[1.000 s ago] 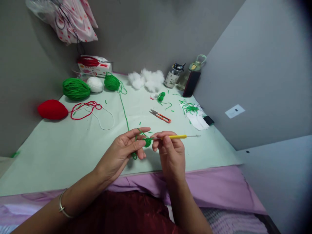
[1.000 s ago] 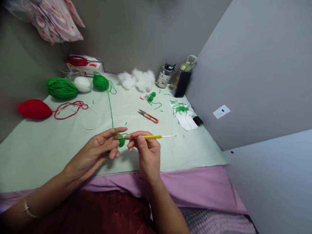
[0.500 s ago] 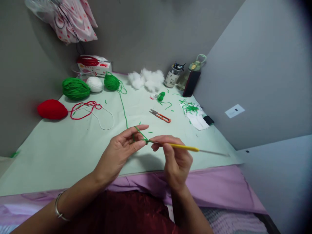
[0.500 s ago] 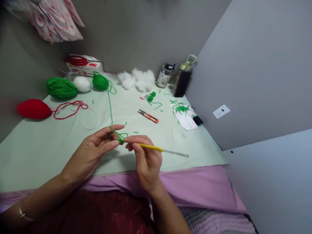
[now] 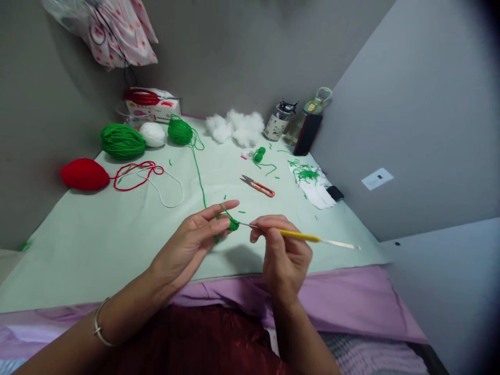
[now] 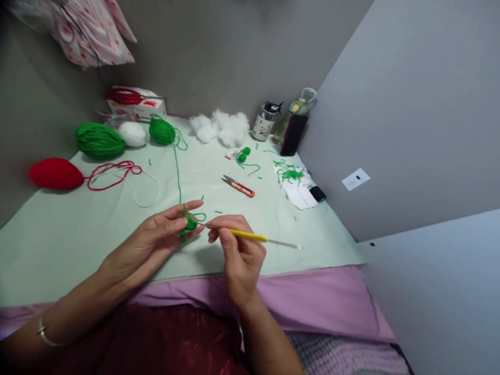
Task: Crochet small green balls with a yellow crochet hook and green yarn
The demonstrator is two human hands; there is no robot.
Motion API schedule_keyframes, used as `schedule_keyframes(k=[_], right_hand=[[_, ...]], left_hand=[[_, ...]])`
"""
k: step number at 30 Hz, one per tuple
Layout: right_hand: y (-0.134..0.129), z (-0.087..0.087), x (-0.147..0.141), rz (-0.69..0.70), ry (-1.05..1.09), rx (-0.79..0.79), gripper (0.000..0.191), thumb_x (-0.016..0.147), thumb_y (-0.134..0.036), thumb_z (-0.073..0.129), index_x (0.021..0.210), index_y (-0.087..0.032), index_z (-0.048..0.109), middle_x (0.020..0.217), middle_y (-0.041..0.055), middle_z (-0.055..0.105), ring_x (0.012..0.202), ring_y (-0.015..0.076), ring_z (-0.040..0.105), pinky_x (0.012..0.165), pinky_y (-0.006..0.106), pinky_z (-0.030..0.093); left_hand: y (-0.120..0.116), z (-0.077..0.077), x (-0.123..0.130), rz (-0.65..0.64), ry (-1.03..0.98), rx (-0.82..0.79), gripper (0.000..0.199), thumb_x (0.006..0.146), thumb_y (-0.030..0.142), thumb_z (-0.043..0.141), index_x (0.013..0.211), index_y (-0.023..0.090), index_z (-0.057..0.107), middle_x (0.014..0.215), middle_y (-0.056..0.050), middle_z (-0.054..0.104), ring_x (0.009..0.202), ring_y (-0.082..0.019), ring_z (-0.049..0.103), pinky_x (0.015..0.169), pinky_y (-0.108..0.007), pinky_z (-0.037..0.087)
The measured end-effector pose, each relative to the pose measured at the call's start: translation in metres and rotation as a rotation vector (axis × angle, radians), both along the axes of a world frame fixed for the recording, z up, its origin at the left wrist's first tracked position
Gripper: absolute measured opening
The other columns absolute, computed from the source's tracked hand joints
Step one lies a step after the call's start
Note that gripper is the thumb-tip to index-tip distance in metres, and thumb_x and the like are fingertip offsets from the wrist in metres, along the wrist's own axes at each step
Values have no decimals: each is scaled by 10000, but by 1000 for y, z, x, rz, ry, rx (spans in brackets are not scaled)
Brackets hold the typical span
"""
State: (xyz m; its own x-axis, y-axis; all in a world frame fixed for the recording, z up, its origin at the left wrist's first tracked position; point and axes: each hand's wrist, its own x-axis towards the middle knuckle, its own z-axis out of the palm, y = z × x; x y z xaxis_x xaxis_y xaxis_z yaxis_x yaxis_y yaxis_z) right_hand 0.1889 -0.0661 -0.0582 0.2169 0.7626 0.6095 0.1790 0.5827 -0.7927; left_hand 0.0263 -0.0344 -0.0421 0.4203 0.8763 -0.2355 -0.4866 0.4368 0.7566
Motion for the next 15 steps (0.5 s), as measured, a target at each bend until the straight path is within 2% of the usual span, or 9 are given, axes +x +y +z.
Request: schedule_keyframes(k=[3,6,8,10,12,13,15], right_hand=[[4,3,0,97,145,-70,182,1029,-223,592,975,-232,766,899,34,739,674,136,659,622,311,577],[3,1,-4,71,67,-52,191,1020,-185,602,1020,-256,779,940,29,768,694,135,666,639,308,581],[0,-2,-6,5,-69,-7,228,1016,-153,598,1077,-276,780,954,30,768,746,148,690,676,319,598],[-2,-6,-7,-100,-263,92,278,986,-120,641,1145,-298,781,1012,46,768,858,173,720,743,335,615],[-3,-8,-6,-161,-403,191,341,956,-93,676,1197,-311,778,1079,62,770,953,195,729,787,346,618],[-3,-8,-4,-165,-399,200,344,957,-89,671,1198,-309,779,1081,64,772,958,197,727,792,347,615],[-1,-6,-1,-120,-235,113,287,984,-108,634,1140,-293,790,1003,50,768,889,183,714,766,344,597]], left_hand=[[-2,1,-1,29,59,81,394,824,267,882,1212,293,818,868,16,658,852,-131,564,892,-262,443],[-6,1,2,65,116,144,345,818,273,892,1157,308,840,882,19,656,873,-129,572,881,-247,450],[-7,0,5,105,119,148,357,807,274,905,1156,308,839,879,20,675,886,-131,593,890,-246,459],[-7,-1,7,101,66,95,397,799,283,914,1185,293,827,882,11,714,892,-137,620,899,-250,472],[-5,-2,8,25,-20,-8,404,801,289,908,1194,247,824,935,-23,755,931,-155,651,923,-264,491],[-3,-2,7,-13,-61,-58,392,803,283,903,1183,223,827,976,-42,768,959,-166,662,946,-275,499],[0,-3,5,-48,-105,-116,343,802,252,892,1136,194,841,1023,-62,773,996,-180,676,1008,-302,500]])
